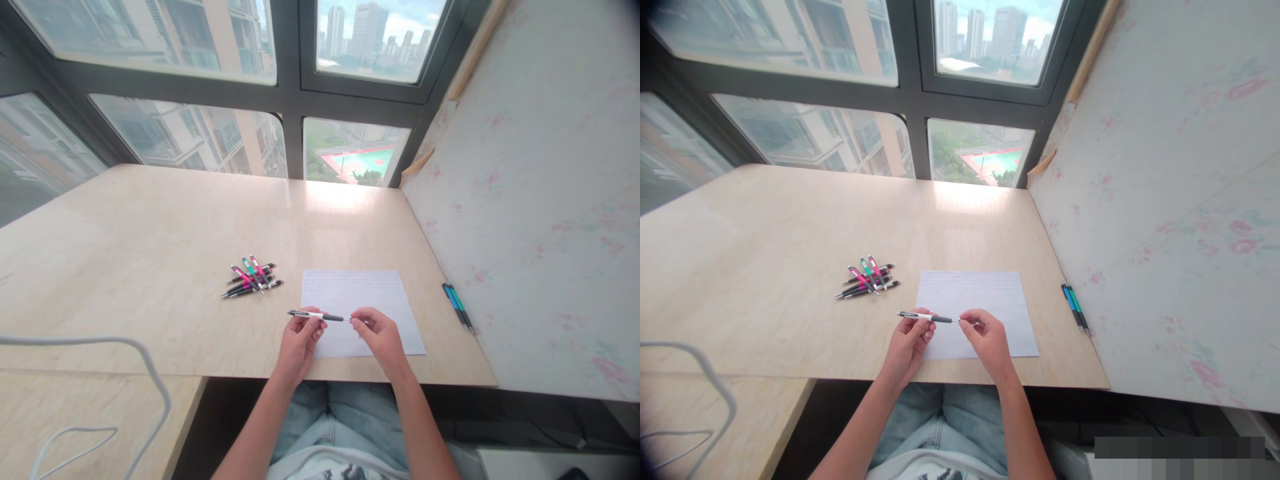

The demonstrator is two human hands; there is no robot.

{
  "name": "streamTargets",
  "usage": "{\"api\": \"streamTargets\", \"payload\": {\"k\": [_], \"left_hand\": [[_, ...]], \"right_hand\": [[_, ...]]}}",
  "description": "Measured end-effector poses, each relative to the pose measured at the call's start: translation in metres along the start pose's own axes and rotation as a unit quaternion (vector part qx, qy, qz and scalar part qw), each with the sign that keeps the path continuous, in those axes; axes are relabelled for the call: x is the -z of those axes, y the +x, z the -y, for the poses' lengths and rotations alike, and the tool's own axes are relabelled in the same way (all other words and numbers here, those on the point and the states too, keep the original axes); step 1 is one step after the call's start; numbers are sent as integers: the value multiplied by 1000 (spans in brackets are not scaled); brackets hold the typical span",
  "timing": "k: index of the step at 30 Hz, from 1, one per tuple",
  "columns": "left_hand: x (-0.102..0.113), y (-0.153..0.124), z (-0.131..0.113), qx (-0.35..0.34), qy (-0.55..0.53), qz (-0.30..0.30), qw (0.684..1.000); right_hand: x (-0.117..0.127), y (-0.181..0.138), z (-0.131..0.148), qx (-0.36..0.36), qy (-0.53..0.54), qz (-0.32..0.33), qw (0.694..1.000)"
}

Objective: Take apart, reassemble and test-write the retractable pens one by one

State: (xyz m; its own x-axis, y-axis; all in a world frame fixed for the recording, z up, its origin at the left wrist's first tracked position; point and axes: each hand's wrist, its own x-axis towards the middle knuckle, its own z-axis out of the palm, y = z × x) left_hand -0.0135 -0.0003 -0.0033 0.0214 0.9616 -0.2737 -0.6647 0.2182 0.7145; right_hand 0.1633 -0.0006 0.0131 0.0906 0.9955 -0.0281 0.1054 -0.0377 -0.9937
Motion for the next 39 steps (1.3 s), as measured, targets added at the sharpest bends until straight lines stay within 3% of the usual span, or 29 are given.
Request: {"api": "streamTargets", "payload": {"k": [8, 34, 39], "left_hand": [[3, 1, 1, -1, 17, 9, 1000], [1, -1, 1, 4, 17, 13, 1000], [3, 0, 2, 4, 29, 20, 999]], "right_hand": [[0, -2, 8, 60, -64, 31, 996], [-1, -4, 11, 104, -143, 35, 984], [-1, -5, 12, 88, -118, 53, 988]]}}
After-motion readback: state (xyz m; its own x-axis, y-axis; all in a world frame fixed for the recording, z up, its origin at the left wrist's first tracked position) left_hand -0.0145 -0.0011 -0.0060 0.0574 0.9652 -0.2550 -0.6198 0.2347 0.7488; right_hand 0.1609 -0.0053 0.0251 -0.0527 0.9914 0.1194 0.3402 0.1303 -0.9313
